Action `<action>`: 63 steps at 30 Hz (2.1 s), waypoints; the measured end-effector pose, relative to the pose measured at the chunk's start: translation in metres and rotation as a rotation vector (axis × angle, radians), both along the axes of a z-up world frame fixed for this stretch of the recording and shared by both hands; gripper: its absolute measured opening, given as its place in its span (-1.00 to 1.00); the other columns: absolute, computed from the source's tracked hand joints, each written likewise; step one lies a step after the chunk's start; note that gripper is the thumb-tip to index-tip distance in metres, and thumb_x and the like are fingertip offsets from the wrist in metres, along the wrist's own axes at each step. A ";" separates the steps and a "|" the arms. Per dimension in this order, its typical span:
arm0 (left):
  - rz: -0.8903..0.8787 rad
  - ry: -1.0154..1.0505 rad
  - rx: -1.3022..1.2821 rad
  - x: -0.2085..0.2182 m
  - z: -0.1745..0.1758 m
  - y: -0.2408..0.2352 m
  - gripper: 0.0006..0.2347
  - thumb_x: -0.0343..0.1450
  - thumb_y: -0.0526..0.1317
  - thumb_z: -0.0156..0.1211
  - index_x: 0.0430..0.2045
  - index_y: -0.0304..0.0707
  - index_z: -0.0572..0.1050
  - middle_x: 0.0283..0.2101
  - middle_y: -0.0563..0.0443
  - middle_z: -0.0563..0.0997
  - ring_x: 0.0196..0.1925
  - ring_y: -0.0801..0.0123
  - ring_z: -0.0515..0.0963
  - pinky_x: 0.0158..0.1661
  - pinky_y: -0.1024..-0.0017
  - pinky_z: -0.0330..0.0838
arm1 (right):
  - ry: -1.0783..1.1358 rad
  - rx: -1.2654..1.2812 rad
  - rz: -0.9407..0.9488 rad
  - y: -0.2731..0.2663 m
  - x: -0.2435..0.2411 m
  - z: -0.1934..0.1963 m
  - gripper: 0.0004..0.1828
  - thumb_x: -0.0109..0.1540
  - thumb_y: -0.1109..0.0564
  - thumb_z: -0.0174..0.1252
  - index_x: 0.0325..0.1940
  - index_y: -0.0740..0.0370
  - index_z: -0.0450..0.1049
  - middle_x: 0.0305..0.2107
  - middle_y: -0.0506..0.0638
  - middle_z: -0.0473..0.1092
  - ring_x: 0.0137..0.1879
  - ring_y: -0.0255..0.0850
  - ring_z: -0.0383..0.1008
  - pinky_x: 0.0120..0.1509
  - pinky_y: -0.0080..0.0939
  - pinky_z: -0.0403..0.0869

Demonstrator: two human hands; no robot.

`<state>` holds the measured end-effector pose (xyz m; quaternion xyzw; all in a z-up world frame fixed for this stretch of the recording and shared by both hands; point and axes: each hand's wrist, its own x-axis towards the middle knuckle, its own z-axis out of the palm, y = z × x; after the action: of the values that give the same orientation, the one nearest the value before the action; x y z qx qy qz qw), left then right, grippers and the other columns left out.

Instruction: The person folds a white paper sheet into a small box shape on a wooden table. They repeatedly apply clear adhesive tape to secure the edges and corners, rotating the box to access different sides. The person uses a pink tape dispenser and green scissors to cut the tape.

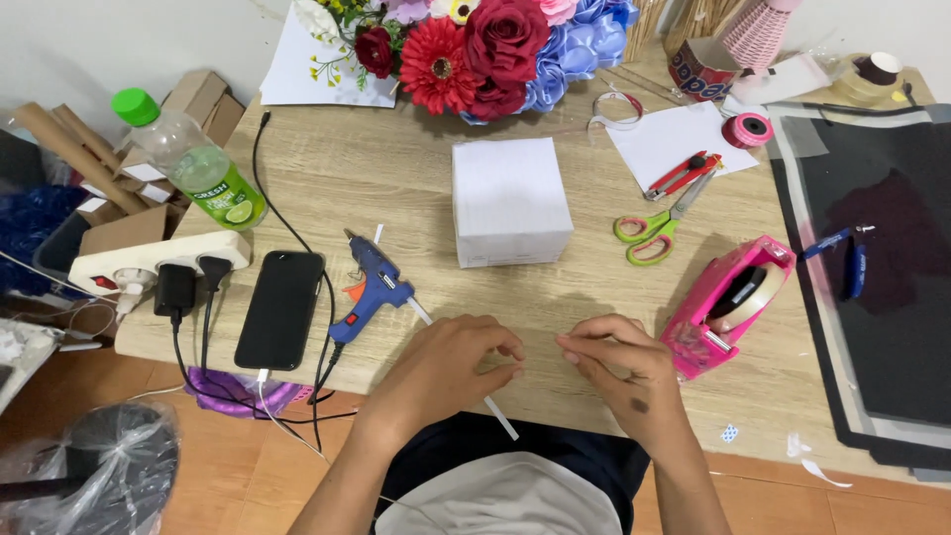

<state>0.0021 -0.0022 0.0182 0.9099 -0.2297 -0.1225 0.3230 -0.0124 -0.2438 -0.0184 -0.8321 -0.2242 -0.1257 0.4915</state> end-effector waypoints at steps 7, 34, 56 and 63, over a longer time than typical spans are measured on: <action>0.057 0.083 -0.305 0.005 -0.004 0.013 -0.90 0.33 -0.18 0.40 -0.34 -0.03 0.69 -0.26 0.26 0.71 -0.18 0.55 0.66 -0.14 0.56 0.44 | 0.003 0.046 -0.086 0.021 0.007 0.008 -0.84 0.21 0.27 0.33 -0.15 0.12 0.68 -0.28 -0.10 0.59 -0.14 -0.31 0.53 0.17 -0.26 0.26; 0.176 -0.260 -0.478 0.027 -0.007 0.027 -0.91 0.43 -0.29 0.23 -0.40 -0.08 0.68 -0.38 0.01 0.72 -0.23 0.15 0.69 -0.23 0.31 0.55 | 0.037 0.221 -0.187 0.032 0.047 0.005 -0.54 0.16 0.27 0.35 0.16 0.24 0.56 -0.38 0.01 0.66 -0.24 -0.26 0.52 0.23 -0.09 0.31; 0.614 -0.473 -0.177 0.053 -0.026 0.004 -0.84 0.43 -0.10 0.29 -0.40 -0.15 0.69 -0.27 0.03 0.61 -0.18 0.07 0.67 -0.20 0.14 0.58 | -0.014 0.177 -0.301 0.042 0.099 -0.016 -0.87 0.19 0.13 0.43 -0.23 0.09 0.61 0.15 0.11 0.34 0.26 0.07 0.38 0.27 -0.05 0.38; 0.602 -0.490 -0.300 0.053 -0.020 0.000 -0.85 0.43 -0.19 0.28 -0.40 -0.30 0.67 -0.02 0.00 0.63 0.06 0.02 0.66 -0.08 0.15 0.61 | 0.029 0.235 -0.290 0.043 0.101 -0.018 -0.86 0.20 0.12 0.44 -0.21 0.05 0.62 0.17 0.05 0.36 0.18 -0.11 0.44 0.22 -0.19 0.42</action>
<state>0.0549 -0.0022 -0.0014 0.8815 -0.0385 0.2325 0.4092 0.0884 -0.2003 -0.0367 -0.7944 -0.0788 -0.2084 0.5651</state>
